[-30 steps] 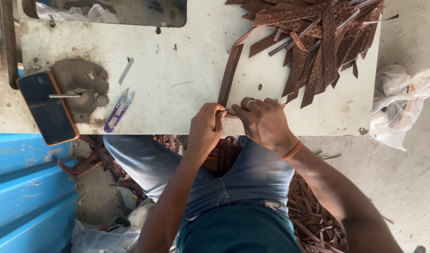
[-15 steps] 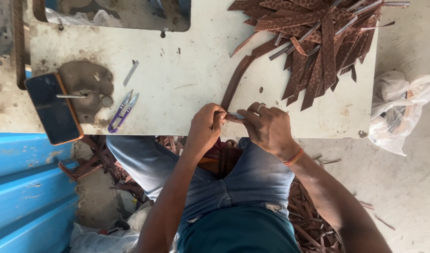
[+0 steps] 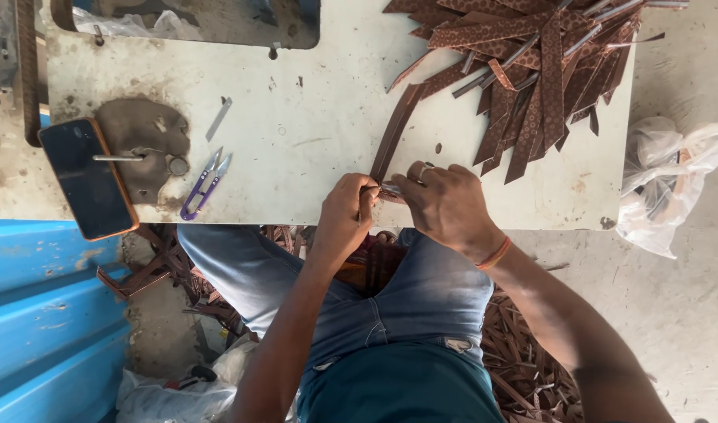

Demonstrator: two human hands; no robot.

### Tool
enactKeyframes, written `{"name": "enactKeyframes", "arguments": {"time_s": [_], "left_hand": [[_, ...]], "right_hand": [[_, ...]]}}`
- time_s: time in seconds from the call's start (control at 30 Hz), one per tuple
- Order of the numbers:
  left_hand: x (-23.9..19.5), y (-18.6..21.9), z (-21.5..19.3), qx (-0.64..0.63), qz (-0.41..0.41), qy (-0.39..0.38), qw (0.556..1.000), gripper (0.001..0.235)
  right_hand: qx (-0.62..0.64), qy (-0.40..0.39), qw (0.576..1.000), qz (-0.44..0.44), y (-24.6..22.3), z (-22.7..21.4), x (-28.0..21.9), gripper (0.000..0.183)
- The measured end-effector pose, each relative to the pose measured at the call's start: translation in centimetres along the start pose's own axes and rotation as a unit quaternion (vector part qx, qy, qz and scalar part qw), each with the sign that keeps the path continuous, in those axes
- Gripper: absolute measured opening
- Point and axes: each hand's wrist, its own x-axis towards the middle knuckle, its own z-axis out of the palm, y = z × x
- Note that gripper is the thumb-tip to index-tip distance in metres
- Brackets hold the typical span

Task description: Trim excess material from decorative leather strips using a thread clipper.

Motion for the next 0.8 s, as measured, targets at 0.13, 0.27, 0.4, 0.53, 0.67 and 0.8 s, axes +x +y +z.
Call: {"name": "enactKeyframes", "arguments": {"time_s": [0.13,0.27,0.4,0.53,0.67,0.8], "left_hand": [[0.1,-0.1,0.0,-0.001,-0.008,0.001,1.000,0.010],[0.1,0.0,-0.1,0.005,-0.009,-0.006,1.000,0.009],[0.2,0.1,-0.1,0.042,0.008,-0.010,0.999,0.007],[0.1,-0.1,-0.2,0.024,0.019,-0.007,1.000,0.005],[0.3,-0.8,-0.6,-0.041,-0.038,-0.020,0.998,0.005],[0.5,-0.2,-0.7,-0.048,-0.058,-0.031,0.997,0.006]], "right_hand": [[0.016,0.017,1.000,-0.003,-0.2,0.0,-0.1,0.014],[-0.001,-0.001,1.000,0.003,-0.4,0.1,0.0,0.016],[-0.038,-0.057,0.998,-0.009,-0.7,0.1,0.8,0.019],[-0.029,-0.034,0.998,-0.038,0.4,1.6,0.2,0.020],[0.035,0.013,0.999,-0.014,0.3,1.4,-0.4,0.013],[0.037,0.014,0.999,0.031,0.1,0.9,-1.2,0.018]]}}
